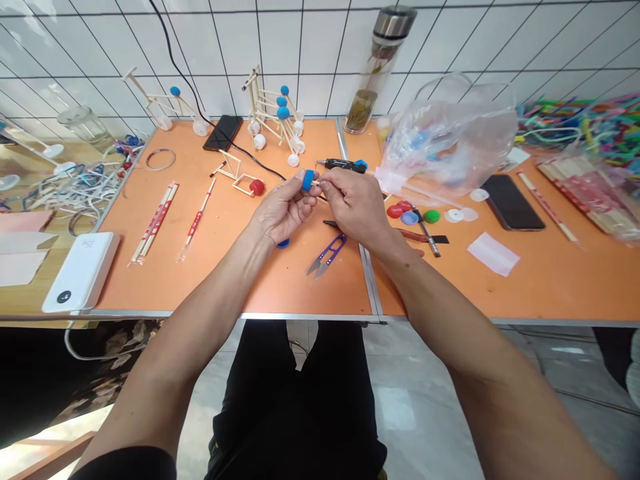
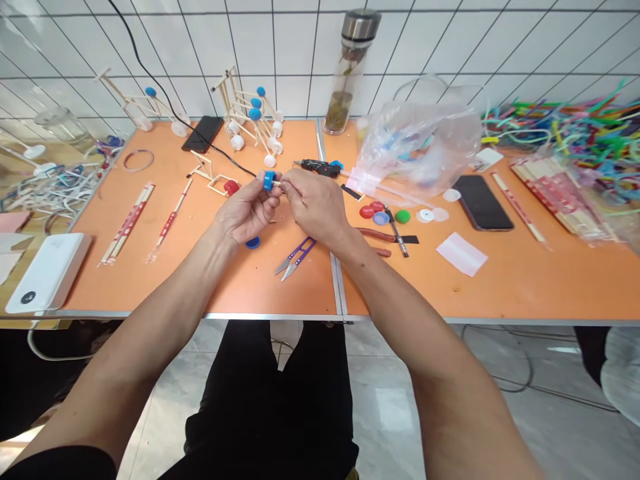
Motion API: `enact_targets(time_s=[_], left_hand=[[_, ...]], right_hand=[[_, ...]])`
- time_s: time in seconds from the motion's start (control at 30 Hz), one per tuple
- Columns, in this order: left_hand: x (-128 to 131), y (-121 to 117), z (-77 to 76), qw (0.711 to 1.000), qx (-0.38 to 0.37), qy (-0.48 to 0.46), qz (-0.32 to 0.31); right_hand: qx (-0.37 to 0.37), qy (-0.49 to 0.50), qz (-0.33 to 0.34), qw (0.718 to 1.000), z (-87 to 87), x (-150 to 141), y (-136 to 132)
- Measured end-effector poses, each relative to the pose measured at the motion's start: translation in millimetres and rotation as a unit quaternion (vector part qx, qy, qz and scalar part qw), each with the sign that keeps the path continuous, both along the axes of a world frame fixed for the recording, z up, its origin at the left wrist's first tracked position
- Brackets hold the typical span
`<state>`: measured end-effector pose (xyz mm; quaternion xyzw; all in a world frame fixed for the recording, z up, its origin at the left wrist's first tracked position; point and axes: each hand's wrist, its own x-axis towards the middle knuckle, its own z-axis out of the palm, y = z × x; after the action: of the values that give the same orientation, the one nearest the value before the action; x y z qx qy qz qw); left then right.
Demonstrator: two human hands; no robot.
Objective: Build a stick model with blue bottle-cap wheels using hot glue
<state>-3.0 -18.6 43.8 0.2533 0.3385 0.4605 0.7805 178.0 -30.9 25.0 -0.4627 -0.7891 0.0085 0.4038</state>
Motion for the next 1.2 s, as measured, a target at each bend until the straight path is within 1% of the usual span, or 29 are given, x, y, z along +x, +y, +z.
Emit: enact_targets(time_s=[0.3,0.6,0.67,0.73,0.77,0.8,0.83,0.93,0.97,1.03,1.13,1.2], left_hand=[[0.1,2.2,-4.3,1.0,0.011,0.005,-0.008],[1.4,0.0,-2.8,1.0,0.013,0.004,-0.009],[1.9,-0.2,-1.7,1.0,0.007,0.003,-0.011],[2.3,-0.7,0.3,1.0,-0.005,0.002,-0.009],[2.5,-1.1,1.6,1.0,-0.015,0.0,-0.006],[2.6,-1.5,2.9,1.0,-0.027,-0.002,0.0],[2.6,-1.8,4.2,0.999,-0.038,-0.007,0.008],[2.1,-1.7,5.8,0.998,-0.058,-0.024,0.03],[1.7,-1.1,5.3,0.997,-0.059,-0.028,0.034],[0.6,0.8,2.7,0.997,-0.053,-0.032,0.041],[-0.7,3.6,-2.0,0.998,-0.027,-0.033,0.052],[-1.2,4.3,-4.1,0.998,-0.009,-0.026,0.054]], right_hand=[[-0.051,0.033,0.013,0.998,6.9,-0.6,-2.7],[-0.086,0.078,0.023,0.993,11.4,-1.3,-1.9],[-0.1,0.109,0.035,0.988,12.1,-0.7,0.1],[-0.131,0.168,0.049,0.976,12.7,0.5,2.4],[-0.157,0.21,0.058,0.963,12.8,1.3,3.4],[-0.19,0.259,0.068,0.945,12.9,2.1,4.3],[-0.226,0.311,0.079,0.92,12.9,2.9,5.1],[-0.322,0.447,0.12,0.826,12.7,3.8,7.2],[-0.341,0.479,0.133,0.798,12.6,3.4,7.7],[-0.371,0.526,0.153,0.75,12.8,1.5,7.8],[-0.406,0.573,0.158,0.695,13.7,-3.0,6.2],[-0.421,0.593,0.152,0.669,14.2,-6.0,4.9]])
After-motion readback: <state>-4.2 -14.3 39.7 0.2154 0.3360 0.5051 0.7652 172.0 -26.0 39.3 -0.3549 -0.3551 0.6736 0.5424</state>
